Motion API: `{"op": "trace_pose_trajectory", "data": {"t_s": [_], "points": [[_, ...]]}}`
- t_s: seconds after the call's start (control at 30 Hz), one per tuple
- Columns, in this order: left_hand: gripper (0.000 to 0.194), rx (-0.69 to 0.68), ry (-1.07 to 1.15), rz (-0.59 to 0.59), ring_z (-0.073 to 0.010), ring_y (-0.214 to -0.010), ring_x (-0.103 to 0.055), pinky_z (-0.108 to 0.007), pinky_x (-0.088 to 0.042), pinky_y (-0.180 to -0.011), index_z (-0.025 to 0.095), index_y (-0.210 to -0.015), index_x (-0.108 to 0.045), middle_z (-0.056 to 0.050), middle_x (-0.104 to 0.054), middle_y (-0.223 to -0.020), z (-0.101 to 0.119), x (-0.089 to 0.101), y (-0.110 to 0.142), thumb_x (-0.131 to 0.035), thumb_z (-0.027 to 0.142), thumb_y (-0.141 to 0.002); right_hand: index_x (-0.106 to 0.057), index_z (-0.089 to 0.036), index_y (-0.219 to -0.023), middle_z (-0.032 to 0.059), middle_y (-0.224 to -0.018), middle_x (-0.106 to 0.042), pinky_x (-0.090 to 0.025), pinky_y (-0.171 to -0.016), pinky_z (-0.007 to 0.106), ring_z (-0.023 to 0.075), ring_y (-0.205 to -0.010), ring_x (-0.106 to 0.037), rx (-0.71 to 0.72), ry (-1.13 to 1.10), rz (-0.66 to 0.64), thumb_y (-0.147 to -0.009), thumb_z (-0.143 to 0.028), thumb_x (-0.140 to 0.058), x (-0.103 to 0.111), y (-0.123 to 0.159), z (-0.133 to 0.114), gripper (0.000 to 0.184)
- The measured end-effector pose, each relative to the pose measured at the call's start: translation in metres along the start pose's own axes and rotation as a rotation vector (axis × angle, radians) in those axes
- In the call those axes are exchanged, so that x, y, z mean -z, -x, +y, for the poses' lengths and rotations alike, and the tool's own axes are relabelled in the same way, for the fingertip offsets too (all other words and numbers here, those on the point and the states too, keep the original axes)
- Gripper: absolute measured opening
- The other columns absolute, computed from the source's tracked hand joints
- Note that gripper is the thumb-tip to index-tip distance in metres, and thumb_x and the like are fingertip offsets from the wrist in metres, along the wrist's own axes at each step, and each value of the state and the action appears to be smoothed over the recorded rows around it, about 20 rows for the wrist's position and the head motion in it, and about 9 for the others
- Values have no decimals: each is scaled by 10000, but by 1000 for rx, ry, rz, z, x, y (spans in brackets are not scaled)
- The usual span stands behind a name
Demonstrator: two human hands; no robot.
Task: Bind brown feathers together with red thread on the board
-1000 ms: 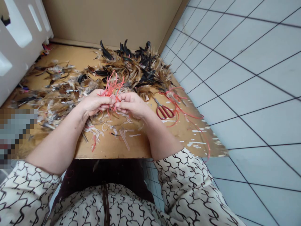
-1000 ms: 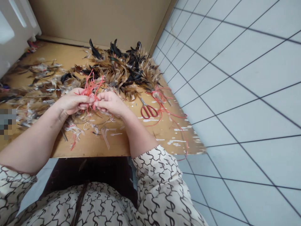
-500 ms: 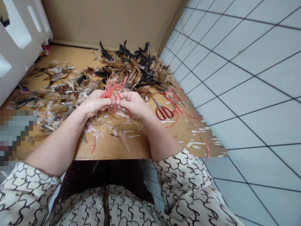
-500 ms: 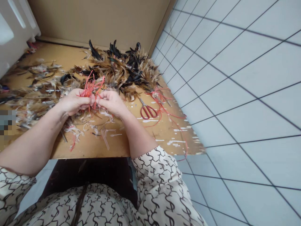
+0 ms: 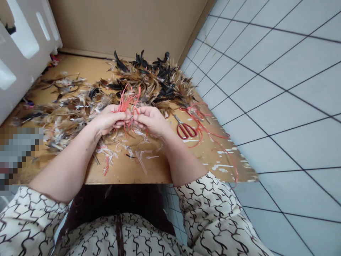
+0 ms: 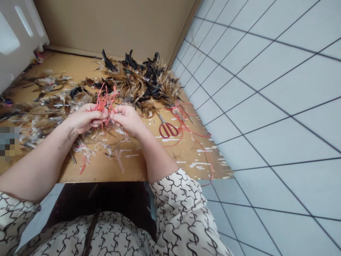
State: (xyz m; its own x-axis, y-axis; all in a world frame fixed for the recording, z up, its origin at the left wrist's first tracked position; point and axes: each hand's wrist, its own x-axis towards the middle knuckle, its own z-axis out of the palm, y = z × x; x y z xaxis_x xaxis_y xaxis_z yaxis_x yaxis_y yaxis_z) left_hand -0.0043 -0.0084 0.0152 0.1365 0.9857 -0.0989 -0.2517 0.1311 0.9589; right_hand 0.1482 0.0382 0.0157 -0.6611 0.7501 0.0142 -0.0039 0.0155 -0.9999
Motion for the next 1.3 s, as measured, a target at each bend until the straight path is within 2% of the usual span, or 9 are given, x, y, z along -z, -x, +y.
{"op": "trace_pose_trajectory", "data": {"t_s": [0.33,0.5,0.6,0.7,0.87,0.97,1.07,1.17,1.3], "points": [[242,-5,-38,28,1,-343,-270,-167,-125,-360,107,-521,-586,63,-415,-388,-1,1,-1,-805,200,-474,-520,-140,-605,-61,-441,-525,-243,-367,144,12,-358,-375,-39,29,-32,-660,-132,-575,-2,0,1,77],[197,14,47,10,0,-343,-281,-148,-139,-353,105,-514,-574,58,-407,-389,-2,2,-3,-765,152,-533,-520,-145,-605,-69,-434,-511,-234,-365,147,14,-353,-366,-40,2,4,-646,-145,-561,-2,0,-1,59],[155,7,154,64,3,-341,-282,-131,-154,-340,103,-514,-557,51,-421,-410,-1,3,-4,-702,76,-561,-516,-148,-587,-69,-427,-500,-231,-361,148,16,-351,-363,-45,7,54,-629,-140,-559,0,0,-3,60],[111,12,240,142,7,-356,-293,-116,-171,-329,97,-559,-560,-4,-544,-513,4,4,-5,-633,23,-600,-523,-147,-569,-59,-438,-507,-221,-353,146,14,-352,-352,-55,14,90,-629,-139,-549,3,0,-3,66],[157,-54,388,225,13,-370,-281,-95,-189,-327,115,-570,-507,0,-556,-561,14,9,-2,-579,3,-653,-509,-144,-533,-60,-420,-467,-179,-334,136,12,-352,-331,-75,-38,284,-615,-114,-538,14,-6,-2,92],[189,-109,474,288,11,-377,-281,-94,-212,-333,124,-562,-484,13,-526,-557,20,13,1,-539,5,-699,-480,-149,-526,-55,-439,-456,-146,-318,138,12,-352,-304,-86,-183,428,-615,-100,-518,27,-10,-4,108],[229,-191,527,385,0,-382,-286,-102,-225,-335,143,-555,-455,23,-507,-550,25,18,3,-514,18,-738,-450,-157,-531,-55,-460,-438,-142,-310,137,13,-363,-286,-91,-337,501,-632,-111,-526,36,-13,-6,134],[252,-281,523,458,-1,-380,-277,-108,-224,-335,154,-541,-427,36,-488,-541,27,20,4,-544,44,-735,-449,-160,-560,-56,-482,-444,-145,-314,134,13,-378,-282,-92,-402,459,-643,-134,-571,38,-12,-7,150],[173,-144,435,384,1,-367,-277,-108,-187,-325,143,-562,-490,39,-473,-493,20,10,1,-578,44,-674,-497,-151,-613,-59,-497,-482,-146,-330,135,9,-384,-302,-49,-320,277,-615,-174,-664,24,-7,-6,169]]}}
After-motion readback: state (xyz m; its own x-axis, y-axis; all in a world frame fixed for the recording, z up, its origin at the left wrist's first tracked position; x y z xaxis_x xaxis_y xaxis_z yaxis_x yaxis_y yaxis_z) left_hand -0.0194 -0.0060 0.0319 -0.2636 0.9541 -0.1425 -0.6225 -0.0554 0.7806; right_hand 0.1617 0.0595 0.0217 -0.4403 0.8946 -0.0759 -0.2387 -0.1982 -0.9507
